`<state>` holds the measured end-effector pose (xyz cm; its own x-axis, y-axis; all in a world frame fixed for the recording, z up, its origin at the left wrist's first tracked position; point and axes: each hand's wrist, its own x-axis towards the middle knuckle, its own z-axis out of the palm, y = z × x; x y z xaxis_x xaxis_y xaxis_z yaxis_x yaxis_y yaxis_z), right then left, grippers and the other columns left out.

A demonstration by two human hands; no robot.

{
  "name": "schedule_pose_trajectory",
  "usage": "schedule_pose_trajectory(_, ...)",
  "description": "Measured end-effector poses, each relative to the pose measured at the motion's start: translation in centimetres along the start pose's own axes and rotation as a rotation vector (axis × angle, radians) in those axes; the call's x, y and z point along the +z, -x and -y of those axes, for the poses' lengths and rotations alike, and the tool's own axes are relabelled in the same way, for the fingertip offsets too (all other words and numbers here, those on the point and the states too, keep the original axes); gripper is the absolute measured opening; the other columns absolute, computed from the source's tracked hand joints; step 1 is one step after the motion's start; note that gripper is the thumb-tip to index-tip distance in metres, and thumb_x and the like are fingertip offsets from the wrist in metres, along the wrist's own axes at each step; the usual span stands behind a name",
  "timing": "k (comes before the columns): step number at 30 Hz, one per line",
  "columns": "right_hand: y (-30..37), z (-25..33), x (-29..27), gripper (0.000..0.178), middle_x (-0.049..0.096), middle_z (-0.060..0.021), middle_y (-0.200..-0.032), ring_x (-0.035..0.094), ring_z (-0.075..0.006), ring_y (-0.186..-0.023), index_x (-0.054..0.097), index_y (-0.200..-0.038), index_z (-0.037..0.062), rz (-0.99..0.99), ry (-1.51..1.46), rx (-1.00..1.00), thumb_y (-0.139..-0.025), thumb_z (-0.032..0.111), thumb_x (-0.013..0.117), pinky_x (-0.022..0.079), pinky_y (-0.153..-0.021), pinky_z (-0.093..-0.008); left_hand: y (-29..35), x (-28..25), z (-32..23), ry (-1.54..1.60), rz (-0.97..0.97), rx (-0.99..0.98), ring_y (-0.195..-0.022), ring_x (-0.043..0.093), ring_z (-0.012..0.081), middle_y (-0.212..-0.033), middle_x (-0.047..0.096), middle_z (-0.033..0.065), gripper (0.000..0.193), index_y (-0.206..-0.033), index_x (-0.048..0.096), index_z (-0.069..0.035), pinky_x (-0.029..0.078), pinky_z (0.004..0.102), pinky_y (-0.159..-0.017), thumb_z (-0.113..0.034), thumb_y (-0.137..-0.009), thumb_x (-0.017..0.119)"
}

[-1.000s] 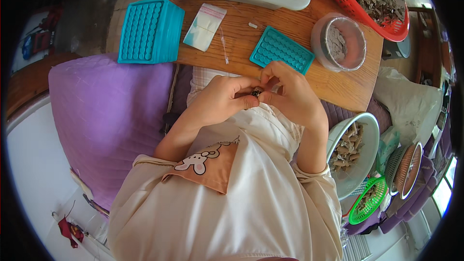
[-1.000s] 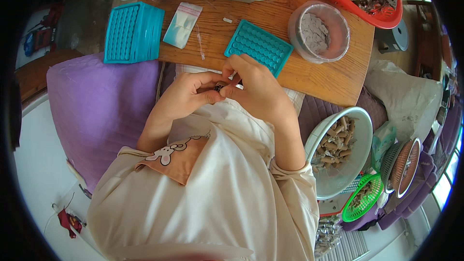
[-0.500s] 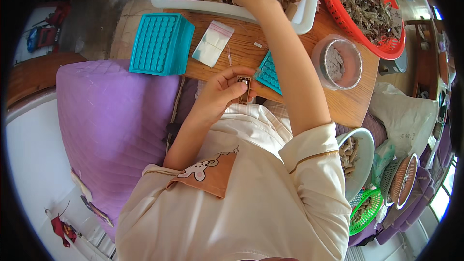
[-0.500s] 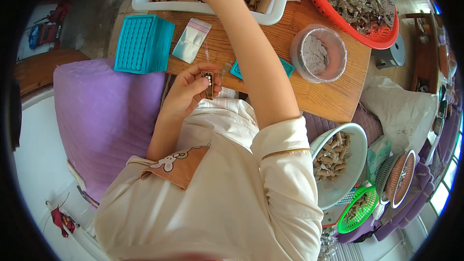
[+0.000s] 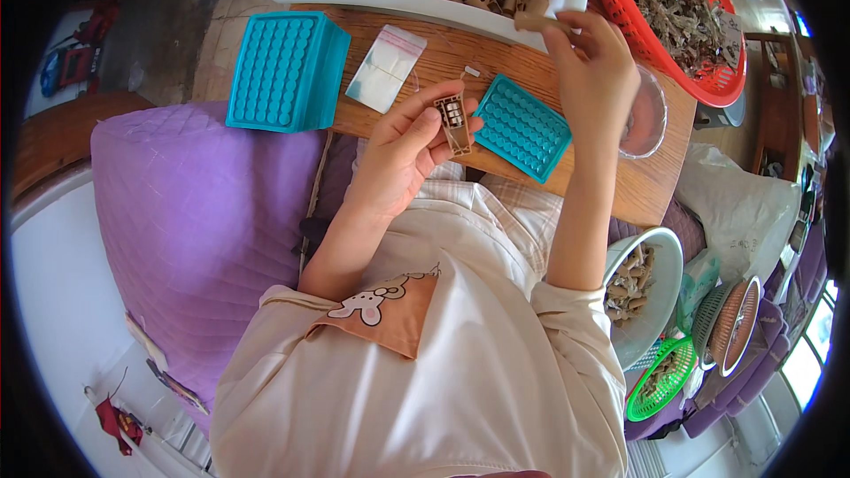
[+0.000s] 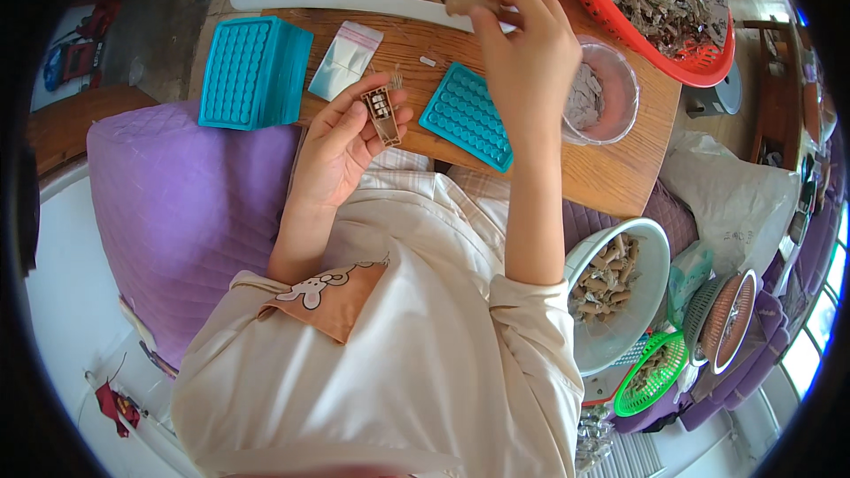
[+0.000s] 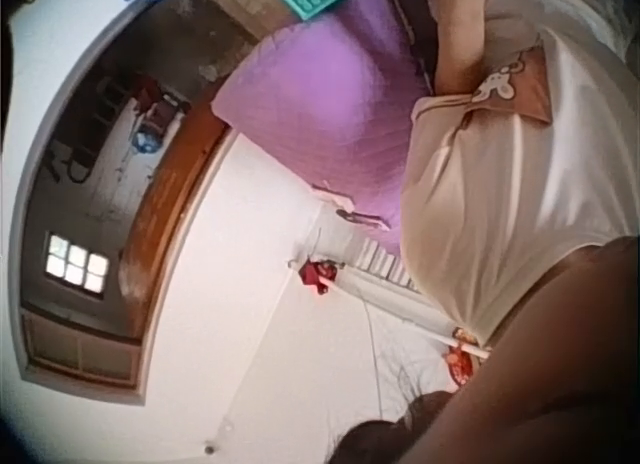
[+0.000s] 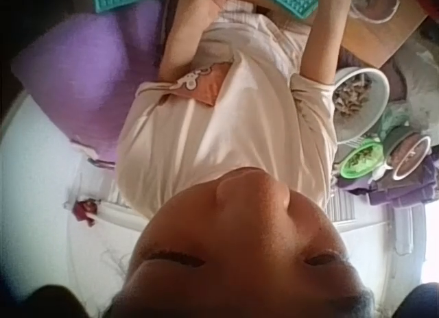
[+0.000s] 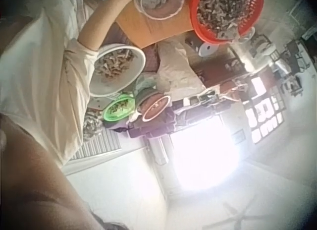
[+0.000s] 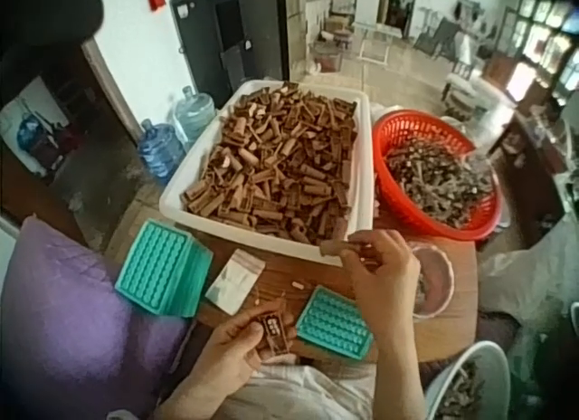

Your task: The person assembles small metal brackets, plastic trays, small tubes, and hardware components into a larger assembly by hand.

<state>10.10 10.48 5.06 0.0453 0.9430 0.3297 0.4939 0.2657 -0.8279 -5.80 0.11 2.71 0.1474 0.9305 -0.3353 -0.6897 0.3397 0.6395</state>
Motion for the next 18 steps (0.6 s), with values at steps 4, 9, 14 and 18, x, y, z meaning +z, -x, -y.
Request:
schedule_pose_trajectory(4,2.7,-0.9,-2.3,0.019,0.058,-0.0072,-0.075,0.058,-0.0126,-0.067,0.06,-0.087,0.0016,0.051,-0.005,0.193,-0.068,0.005,0.062,0.045,-0.06,-0.0221,-0.3,1.2,0.5,-0.026,0.025,0.034,-0.098,0.052,0.021,-0.107,0.051,0.0122,0.034,-0.116,0.041,-0.001,0.045,0.0273,-0.079,-0.013,-0.085,0.046)
schedule_pose_trajectory(9,7.4,-0.5,-3.1,0.024,0.056,-0.0031,-0.08,0.05,-0.0064,-0.069,0.057,-0.091,-0.0042,-0.006,-0.502,0.362,-0.075,0.013,0.063,0.041,-0.063,-0.0178,-0.4,2.5,1.2,-0.089,0.034,0.109,-0.096,0.052,0.0165,-0.103,0.053,0.0106,0.037,-0.116,0.042,0.0,0.044,0.0257,-0.079,-0.012,-0.083,0.051)
schedule_pose_trajectory(14,11.3,0.2,-0.8,0.023,0.049,-0.0052,-0.094,0.048,-0.0094,-0.08,0.056,-0.092,-0.0019,-0.094,-0.887,0.394,-0.076,0.013,0.062,0.04,-0.067,-0.0194,-0.3,3.3,1.9,-0.158,0.111,0.256,-0.09,0.052,0.0111,-0.1,0.054,0.0086,0.037,-0.113,0.043,0.001,0.042,0.0232,-0.08,-0.007,-0.079,0.055)
schedule_pose_trajectory(18,12.2,0.8,0.1,0.022,0.045,-0.0054,-0.097,0.046,-0.0122,-0.088,0.055,-0.093,0.0001,-0.118,-1.071,0.418,-0.076,0.014,0.061,0.039,-0.076,-0.0236,-0.2,3.7,2.5,-0.118,0.145,0.273,-0.092,0.052,0.0123,-0.101,0.054,0.0092,0.036,-0.111,0.043,0.002,0.041,0.0234,-0.082,-0.002,-0.077,0.056)
